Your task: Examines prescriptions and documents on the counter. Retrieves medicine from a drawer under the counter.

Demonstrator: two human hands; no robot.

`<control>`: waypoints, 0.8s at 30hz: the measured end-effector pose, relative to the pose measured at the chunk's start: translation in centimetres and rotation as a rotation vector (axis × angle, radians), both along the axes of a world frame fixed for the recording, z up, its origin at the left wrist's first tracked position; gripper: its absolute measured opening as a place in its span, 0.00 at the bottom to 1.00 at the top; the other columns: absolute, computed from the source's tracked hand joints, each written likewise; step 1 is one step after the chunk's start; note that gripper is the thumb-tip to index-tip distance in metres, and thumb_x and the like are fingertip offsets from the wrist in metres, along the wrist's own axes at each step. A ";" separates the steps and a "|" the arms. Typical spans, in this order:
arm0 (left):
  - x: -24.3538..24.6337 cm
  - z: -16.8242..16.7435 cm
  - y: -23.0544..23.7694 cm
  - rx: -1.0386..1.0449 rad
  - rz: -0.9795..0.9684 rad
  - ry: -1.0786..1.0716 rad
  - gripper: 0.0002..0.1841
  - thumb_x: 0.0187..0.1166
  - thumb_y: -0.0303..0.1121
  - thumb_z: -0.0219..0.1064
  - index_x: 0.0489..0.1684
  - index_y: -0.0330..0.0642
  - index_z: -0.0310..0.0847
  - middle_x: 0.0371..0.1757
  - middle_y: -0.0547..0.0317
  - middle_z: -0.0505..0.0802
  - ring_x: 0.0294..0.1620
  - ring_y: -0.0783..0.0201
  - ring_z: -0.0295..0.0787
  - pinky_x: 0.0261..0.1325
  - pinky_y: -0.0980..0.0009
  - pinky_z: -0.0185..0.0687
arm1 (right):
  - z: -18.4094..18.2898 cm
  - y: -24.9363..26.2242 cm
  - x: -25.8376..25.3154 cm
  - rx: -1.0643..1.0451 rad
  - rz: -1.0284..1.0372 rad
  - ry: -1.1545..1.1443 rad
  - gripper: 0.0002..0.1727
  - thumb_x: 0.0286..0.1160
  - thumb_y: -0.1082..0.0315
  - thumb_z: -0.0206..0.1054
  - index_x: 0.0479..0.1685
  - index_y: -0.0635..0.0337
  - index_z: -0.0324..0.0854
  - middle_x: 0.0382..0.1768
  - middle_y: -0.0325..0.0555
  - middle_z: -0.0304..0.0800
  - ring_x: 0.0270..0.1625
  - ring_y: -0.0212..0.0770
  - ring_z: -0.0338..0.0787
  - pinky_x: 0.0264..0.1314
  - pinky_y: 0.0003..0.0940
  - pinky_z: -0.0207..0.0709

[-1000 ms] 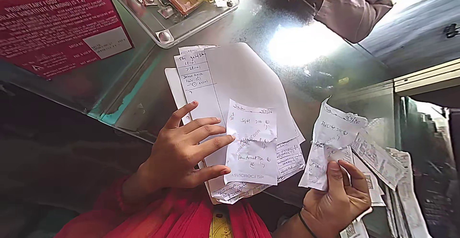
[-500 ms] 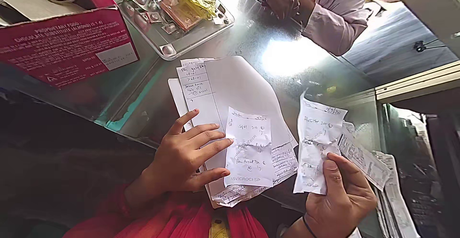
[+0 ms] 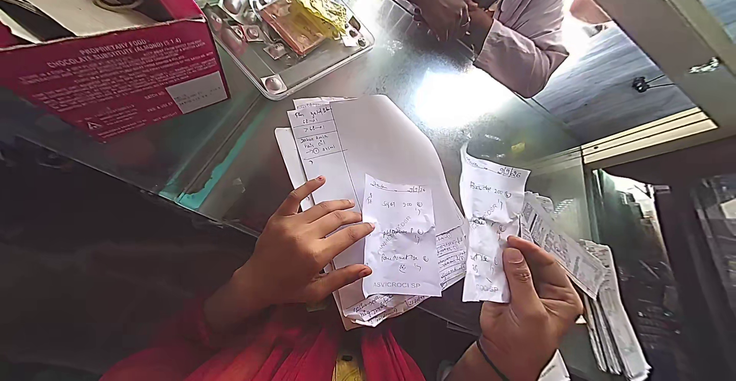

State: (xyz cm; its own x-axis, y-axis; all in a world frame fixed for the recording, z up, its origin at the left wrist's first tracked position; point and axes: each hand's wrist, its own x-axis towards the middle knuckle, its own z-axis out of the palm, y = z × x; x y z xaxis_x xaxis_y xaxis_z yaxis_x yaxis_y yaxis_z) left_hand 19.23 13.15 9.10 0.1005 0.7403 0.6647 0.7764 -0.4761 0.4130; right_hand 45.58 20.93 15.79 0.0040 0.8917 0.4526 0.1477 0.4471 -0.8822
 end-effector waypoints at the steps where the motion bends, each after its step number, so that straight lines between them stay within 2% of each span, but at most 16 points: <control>1: 0.0 0.0 0.0 -0.002 -0.001 0.001 0.26 0.86 0.58 0.53 0.57 0.52 0.92 0.56 0.61 0.96 0.72 0.62 0.85 0.90 0.43 0.46 | -0.1 0.0 -0.1 -0.001 -0.001 -0.003 0.11 0.77 0.79 0.62 0.46 0.60 0.90 0.41 0.29 0.97 0.45 0.24 0.95 0.51 0.20 0.90; 7: 0.0 -0.1 0.0 0.003 -0.007 0.005 0.26 0.86 0.58 0.53 0.58 0.52 0.92 0.55 0.62 0.96 0.72 0.62 0.86 0.90 0.44 0.47 | 0.3 0.0 0.0 -0.005 -0.013 0.003 0.12 0.76 0.80 0.61 0.45 0.59 0.90 0.40 0.28 0.97 0.44 0.23 0.95 0.50 0.19 0.89; 10: 0.0 0.0 0.0 0.009 -0.006 -0.011 0.28 0.85 0.59 0.53 0.62 0.49 0.90 0.57 0.62 0.96 0.72 0.64 0.86 0.90 0.45 0.47 | -0.2 -0.2 0.0 0.035 0.064 -0.191 0.10 0.75 0.78 0.64 0.48 0.61 0.89 0.43 0.26 0.97 0.44 0.20 0.94 0.50 0.17 0.89; 11: 0.0 0.1 0.0 0.009 -0.002 -0.024 0.30 0.85 0.60 0.52 0.64 0.46 0.88 0.57 0.62 0.96 0.71 0.66 0.86 0.90 0.46 0.47 | -0.4 -0.3 0.1 0.063 0.100 -0.303 0.09 0.76 0.76 0.66 0.49 0.64 0.89 0.45 0.29 0.96 0.44 0.19 0.94 0.50 0.15 0.89; 12: 0.0 0.2 0.0 0.006 0.002 -0.041 0.32 0.86 0.62 0.50 0.67 0.44 0.85 0.57 0.61 0.96 0.70 0.67 0.87 0.91 0.47 0.48 | -0.5 -0.4 0.2 0.097 0.122 -0.440 0.10 0.78 0.71 0.68 0.50 0.66 0.89 0.49 0.36 0.96 0.47 0.21 0.94 0.52 0.15 0.88; 13: 0.0 0.2 0.0 0.001 0.004 -0.058 0.34 0.86 0.63 0.49 0.69 0.43 0.83 0.58 0.60 0.96 0.69 0.69 0.87 0.91 0.48 0.47 | -0.3 -0.4 0.3 0.146 0.116 -0.598 0.15 0.82 0.63 0.67 0.51 0.67 0.91 0.55 0.47 0.95 0.56 0.27 0.94 0.59 0.17 0.86; 15: 0.1 0.3 0.0 -0.011 0.000 -0.064 0.33 0.86 0.64 0.47 0.75 0.49 0.80 0.58 0.62 0.95 0.70 0.69 0.85 0.91 0.48 0.46 | 1.0 -0.5 -0.2 0.264 0.033 -0.821 0.21 0.88 0.57 0.59 0.49 0.63 0.94 0.60 0.61 0.93 0.66 0.40 0.92 0.65 0.24 0.80; 16: 0.1 0.4 0.1 -0.009 -0.004 -0.054 0.32 0.87 0.64 0.46 0.76 0.53 0.80 0.59 0.63 0.95 0.72 0.68 0.85 0.90 0.46 0.47 | 1.7 -0.5 -0.7 0.316 0.001 -0.871 0.23 0.91 0.57 0.55 0.49 0.63 0.94 0.61 0.63 0.92 0.67 0.44 0.91 0.67 0.26 0.79; 18: 0.2 0.3 0.2 -0.016 -0.001 -0.013 0.31 0.88 0.64 0.43 0.77 0.60 0.80 0.60 0.62 0.95 0.74 0.64 0.84 0.89 0.44 0.48 | 2.4 -0.6 -2.0 0.374 0.021 -0.920 0.25 0.93 0.56 0.49 0.57 0.63 0.91 0.68 0.61 0.88 0.74 0.53 0.86 0.74 0.38 0.77; 19: 0.2 0.3 0.1 -0.025 0.003 0.004 0.32 0.88 0.65 0.41 0.76 0.62 0.81 0.61 0.61 0.95 0.74 0.63 0.83 0.88 0.42 0.48 | 2.2 -0.8 -2.9 0.362 0.073 -0.941 0.28 0.94 0.54 0.46 0.66 0.62 0.87 0.74 0.59 0.84 0.80 0.55 0.80 0.80 0.46 0.73; 21: 0.2 0.2 0.0 -0.034 0.017 0.003 0.34 0.88 0.66 0.37 0.76 0.61 0.81 0.63 0.61 0.94 0.75 0.62 0.83 0.88 0.42 0.49 | 0.5 -1.5 -4.9 0.313 0.215 -0.995 0.36 0.92 0.43 0.39 0.82 0.58 0.75 0.85 0.58 0.71 0.88 0.61 0.67 0.87 0.64 0.57; 22: 0.2 0.3 0.0 -0.034 0.025 -0.009 0.36 0.88 0.66 0.34 0.76 0.59 0.81 0.63 0.63 0.94 0.76 0.63 0.82 0.88 0.44 0.48 | -0.8 -1.8 -5.8 0.292 0.280 -1.017 0.41 0.90 0.37 0.35 0.85 0.56 0.72 0.87 0.59 0.67 0.90 0.65 0.63 0.87 0.72 0.50; 24: 0.1 0.3 0.1 -0.027 0.049 -0.025 0.39 0.87 0.67 0.31 0.76 0.54 0.80 0.63 0.65 0.94 0.75 0.64 0.82 0.89 0.46 0.47 | -3.7 -2.1 -6.9 0.272 0.336 -1.081 0.46 0.83 0.28 0.31 0.88 0.48 0.70 0.89 0.58 0.64 0.91 0.67 0.60 0.84 0.79 0.45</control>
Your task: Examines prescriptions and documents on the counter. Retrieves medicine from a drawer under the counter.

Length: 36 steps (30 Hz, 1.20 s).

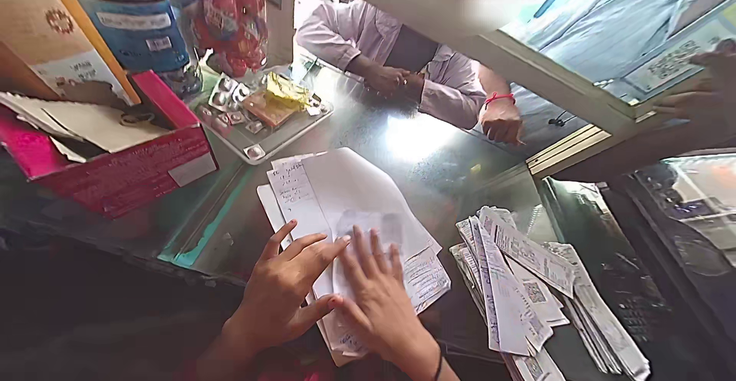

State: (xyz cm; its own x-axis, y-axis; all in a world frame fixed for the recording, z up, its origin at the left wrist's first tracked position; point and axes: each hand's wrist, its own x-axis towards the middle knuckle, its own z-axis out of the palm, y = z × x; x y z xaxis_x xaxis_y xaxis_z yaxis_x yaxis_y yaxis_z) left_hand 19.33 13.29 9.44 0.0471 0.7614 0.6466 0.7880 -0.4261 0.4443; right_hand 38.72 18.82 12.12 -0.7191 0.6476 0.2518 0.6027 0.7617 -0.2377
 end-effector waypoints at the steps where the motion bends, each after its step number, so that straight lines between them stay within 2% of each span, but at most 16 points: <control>1: 0.0 0.0 0.1 0.002 0.009 0.008 0.40 0.87 0.67 0.29 0.75 0.55 0.80 0.62 0.65 0.94 0.75 0.63 0.82 0.89 0.46 0.47 | -0.8 0.0 -0.2 0.005 -0.006 -0.027 0.47 0.81 0.26 0.29 0.88 0.43 0.70 0.89 0.55 0.64 0.91 0.65 0.61 0.84 0.79 0.45; 4: -0.1 -0.2 0.3 -0.036 -0.019 0.007 0.39 0.88 0.66 0.27 0.72 0.59 0.83 0.61 0.65 0.95 0.77 0.60 0.80 0.88 0.40 0.45 | -1.4 0.0 -0.2 -0.003 -0.002 -0.047 0.50 0.80 0.24 0.28 0.88 0.45 0.70 0.90 0.52 0.63 0.91 0.63 0.60 0.84 0.79 0.45; 7: 0.1 0.1 0.6 -0.092 -0.043 -0.034 0.38 0.89 0.64 0.29 0.66 0.58 0.89 0.59 0.60 0.95 0.77 0.53 0.81 0.86 0.34 0.46 | -0.9 0.4 0.5 -0.118 0.055 0.076 0.52 0.84 0.28 0.29 0.88 0.64 0.64 0.90 0.57 0.61 0.93 0.61 0.57 0.87 0.75 0.41; 9: 0.8 0.9 0.7 -0.124 -0.048 -0.081 0.35 0.90 0.61 0.37 0.61 0.51 0.92 0.57 0.55 0.96 0.74 0.50 0.84 0.84 0.35 0.54 | -0.4 0.7 1.2 -0.160 0.019 0.286 0.47 0.89 0.36 0.34 0.86 0.71 0.63 0.87 0.63 0.65 0.91 0.62 0.61 0.89 0.69 0.47; 11: 2.0 1.8 0.8 -0.155 -0.030 -0.160 0.27 0.86 0.52 0.51 0.58 0.44 0.93 0.57 0.53 0.96 0.66 0.55 0.89 0.74 0.49 0.74 | 0.3 1.1 2.3 -0.072 -0.097 0.373 0.38 0.89 0.46 0.47 0.81 0.72 0.71 0.84 0.67 0.69 0.87 0.68 0.67 0.86 0.67 0.57; 13: 3.0 2.9 1.3 -0.164 -0.054 -0.319 0.20 0.81 0.43 0.62 0.57 0.39 0.92 0.57 0.54 0.96 0.58 0.69 0.92 0.63 0.70 0.85 | 0.8 1.8 3.9 -0.026 -0.213 0.424 0.33 0.82 0.56 0.58 0.79 0.72 0.73 0.81 0.73 0.70 0.84 0.74 0.70 0.82 0.67 0.63; 14: 3.5 3.5 1.7 -0.156 -0.088 -0.422 0.18 0.78 0.38 0.66 0.58 0.36 0.91 0.58 0.54 0.95 0.54 0.72 0.93 0.58 0.76 0.88 | 0.9 2.1 4.8 -0.049 -0.241 0.490 0.33 0.79 0.59 0.62 0.79 0.73 0.72 0.80 0.74 0.72 0.82 0.71 0.73 0.81 0.62 0.67; 16: 4.8 4.4 2.4 -0.121 -0.155 -0.595 0.17 0.72 0.28 0.71 0.58 0.33 0.90 0.59 0.56 0.95 0.54 0.74 0.93 0.57 0.78 0.90 | 0.9 3.0 6.3 -0.183 -0.214 0.689 0.35 0.77 0.65 0.65 0.83 0.74 0.66 0.77 0.66 0.77 0.74 0.45 0.85 0.73 0.37 0.79; 18: 6.2 4.8 3.0 -0.094 -0.197 -0.672 0.18 0.69 0.23 0.72 0.59 0.32 0.89 0.60 0.56 0.94 0.54 0.73 0.94 0.57 0.76 0.91 | 0.7 3.3 7.3 -0.415 -0.110 0.910 0.38 0.77 0.71 0.66 0.87 0.74 0.57 0.76 0.59 0.79 0.61 0.25 0.89 0.60 0.21 0.84; 20: 7.4 4.7 3.5 -0.103 -0.243 -0.681 0.18 0.71 0.21 0.69 0.61 0.30 0.86 0.63 0.55 0.93 0.55 0.72 0.93 0.59 0.75 0.90 | 1.0 3.3 8.3 -0.548 -0.055 1.043 0.38 0.76 0.76 0.64 0.87 0.73 0.54 0.76 0.50 0.80 0.59 0.21 0.90 0.58 0.19 0.87; 22: 8.2 4.4 3.6 -0.143 -0.290 -0.586 0.20 0.76 0.24 0.67 0.67 0.29 0.82 0.68 0.50 0.90 0.61 0.69 0.92 0.65 0.72 0.88 | 1.5 3.3 9.6 -0.403 -0.140 1.023 0.36 0.73 0.77 0.65 0.85 0.74 0.60 0.70 0.49 0.85 0.54 0.19 0.91 0.53 0.16 0.87; 24: 8.8 4.3 3.0 -0.187 -0.264 -0.319 0.28 0.79 0.40 0.70 0.76 0.34 0.77 0.78 0.44 0.83 0.74 0.61 0.85 0.75 0.65 0.81 | 2.5 3.3 11.3 -0.115 -0.317 0.877 0.34 0.73 0.76 0.65 0.83 0.75 0.65 0.71 0.58 0.85 0.49 0.24 0.91 0.47 0.19 0.83; 27: 10.2 4.0 1.1 -0.252 -0.119 0.185 0.48 0.63 0.67 0.71 0.81 0.42 0.76 0.80 0.34 0.79 0.78 0.38 0.79 0.75 0.41 0.73 | 4.1 3.4 13.6 0.152 -0.532 0.690 0.33 0.73 0.79 0.64 0.82 0.78 0.65 0.73 0.73 0.80 0.51 0.47 0.94 0.48 0.33 0.84; 30: 10.3 3.5 -0.7 -0.392 -0.074 0.403 0.43 0.61 0.50 0.81 0.81 0.42 0.76 0.81 0.33 0.78 0.81 0.28 0.72 0.77 0.36 0.69 | 4.6 3.5 14.5 0.225 -0.619 0.631 0.34 0.70 0.83 0.63 0.81 0.80 0.65 0.72 0.78 0.79 0.50 0.64 0.94 0.47 0.47 0.85; 33: 8.3 3.2 -1.8 -0.403 0.001 0.463 0.30 0.68 0.22 0.72 0.76 0.38 0.80 0.78 0.38 0.82 0.78 0.30 0.77 0.74 0.38 0.74 | 4.1 3.6 14.9 0.239 -0.634 0.603 0.34 0.70 0.84 0.62 0.81 0.81 0.64 0.70 0.79 0.80 0.49 0.66 0.94 0.48 0.48 0.85; 36: 5.9 3.7 -3.0 -0.404 -0.030 0.472 0.29 0.68 0.13 0.64 0.74 0.37 0.81 0.76 0.39 0.84 0.76 0.31 0.79 0.73 0.37 0.76 | 3.6 3.4 15.4 0.173 -0.621 0.590 0.35 0.71 0.83 0.61 0.83 0.80 0.63 0.70 0.79 0.80 0.50 0.68 0.94 0.50 0.52 0.85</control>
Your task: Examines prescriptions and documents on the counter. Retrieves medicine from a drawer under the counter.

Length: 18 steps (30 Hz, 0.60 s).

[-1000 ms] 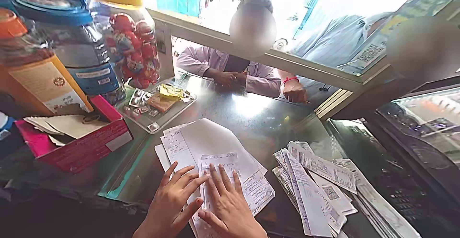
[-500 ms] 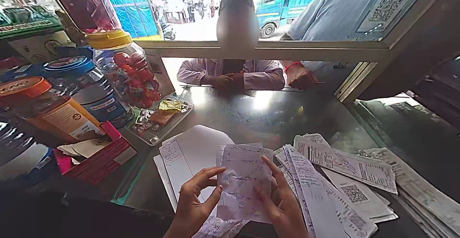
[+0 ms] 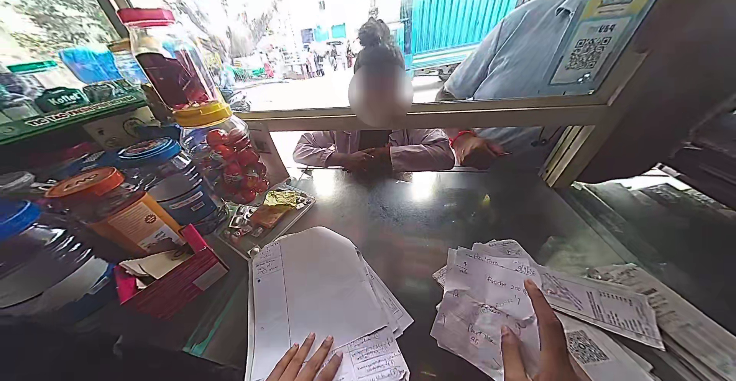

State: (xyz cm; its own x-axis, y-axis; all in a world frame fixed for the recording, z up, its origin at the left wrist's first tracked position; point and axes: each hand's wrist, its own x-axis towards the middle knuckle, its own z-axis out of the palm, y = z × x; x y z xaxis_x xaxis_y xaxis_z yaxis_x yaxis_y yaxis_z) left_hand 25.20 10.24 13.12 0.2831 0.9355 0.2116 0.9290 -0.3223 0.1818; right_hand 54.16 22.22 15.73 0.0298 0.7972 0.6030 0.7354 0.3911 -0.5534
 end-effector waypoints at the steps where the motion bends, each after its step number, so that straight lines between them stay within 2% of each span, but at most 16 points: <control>1: -0.6 0.3 -0.3 0.000 -0.011 -0.028 0.28 0.70 0.13 0.63 0.73 0.36 0.82 0.74 0.40 0.86 0.76 0.33 0.81 0.73 0.38 0.77 | -0.1 0.0 0.2 -0.033 0.031 -0.001 0.36 0.70 0.83 0.62 0.84 0.81 0.61 0.71 0.79 0.79 0.51 0.69 0.94 0.51 0.54 0.85; 4: -1.7 2.3 -1.1 0.056 0.048 -0.270 0.21 0.76 0.13 0.57 0.66 0.27 0.84 0.65 0.38 0.91 0.69 0.39 0.88 0.74 0.44 0.79 | -0.4 -0.2 0.4 -0.128 0.130 0.021 0.38 0.70 0.81 0.63 0.85 0.80 0.59 0.73 0.78 0.78 0.54 0.70 0.93 0.54 0.57 0.84; 7: -2.2 2.3 -1.1 0.294 0.134 -0.369 0.18 0.87 0.21 0.49 0.64 0.23 0.82 0.62 0.36 0.92 0.67 0.55 0.91 0.75 0.65 0.79 | -0.7 -0.1 0.0 -0.196 0.215 0.048 0.38 0.70 0.80 0.63 0.85 0.79 0.58 0.73 0.77 0.79 0.56 0.68 0.93 0.57 0.56 0.84; 9: -1.8 1.9 -0.5 0.413 0.140 -0.383 0.18 0.91 0.26 0.47 0.63 0.24 0.81 0.62 0.36 0.93 0.70 0.63 0.89 0.77 0.73 0.74 | -1.0 0.1 -0.7 -0.241 0.270 0.074 0.38 0.71 0.79 0.63 0.86 0.79 0.58 0.71 0.76 0.80 0.56 0.68 0.93 0.58 0.57 0.84; 11: -1.2 1.3 0.2 0.449 0.121 -0.385 0.17 0.91 0.26 0.48 0.60 0.24 0.83 0.60 0.36 0.93 0.71 0.61 0.88 0.79 0.70 0.74 | -1.3 0.2 -1.7 -0.261 0.298 0.077 0.38 0.72 0.79 0.63 0.86 0.79 0.58 0.70 0.76 0.82 0.54 0.68 0.93 0.56 0.58 0.84; 13: -0.4 0.6 0.9 0.449 0.120 -0.329 0.15 0.86 0.22 0.52 0.55 0.27 0.86 0.56 0.39 0.95 0.67 0.55 0.91 0.76 0.63 0.79 | -1.4 0.3 -2.8 -0.279 0.326 0.082 0.38 0.72 0.78 0.64 0.86 0.79 0.57 0.70 0.76 0.81 0.54 0.68 0.93 0.56 0.58 0.84; 15: 0.1 -0.5 1.5 0.404 0.098 -0.213 0.15 0.79 0.18 0.57 0.54 0.33 0.90 0.57 0.44 0.96 0.65 0.50 0.92 0.72 0.56 0.82 | -1.6 0.2 -3.6 -0.300 0.334 0.092 0.39 0.75 0.75 0.66 0.86 0.81 0.56 0.74 0.78 0.77 0.60 0.70 0.91 0.62 0.59 0.82; 17: -0.1 -1.4 1.5 0.293 0.039 -0.087 0.17 0.77 0.22 0.64 0.60 0.40 0.90 0.65 0.46 0.93 0.70 0.45 0.88 0.74 0.47 0.79 | -1.9 -0.1 -4.1 -0.265 0.266 0.117 0.38 0.78 0.72 0.66 0.84 0.83 0.57 0.70 0.80 0.79 0.57 0.69 0.92 0.61 0.58 0.83; 18: -0.5 -1.6 1.3 0.254 0.008 -0.070 0.17 0.78 0.30 0.67 0.64 0.42 0.89 0.68 0.46 0.91 0.73 0.43 0.86 0.76 0.44 0.75 | -2.0 -0.2 -4.3 -0.224 0.223 0.137 0.36 0.79 0.71 0.65 0.82 0.85 0.59 0.65 0.80 0.83 0.54 0.66 0.93 0.59 0.54 0.85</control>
State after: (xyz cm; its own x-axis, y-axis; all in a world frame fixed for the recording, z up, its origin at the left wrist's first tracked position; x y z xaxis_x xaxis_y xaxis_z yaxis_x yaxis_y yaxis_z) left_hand 24.75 11.57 11.56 0.2525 0.8518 0.4589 0.9196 -0.3588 0.1601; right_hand 49.88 22.04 13.76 -0.0919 0.9054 0.4146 0.5583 0.3916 -0.7314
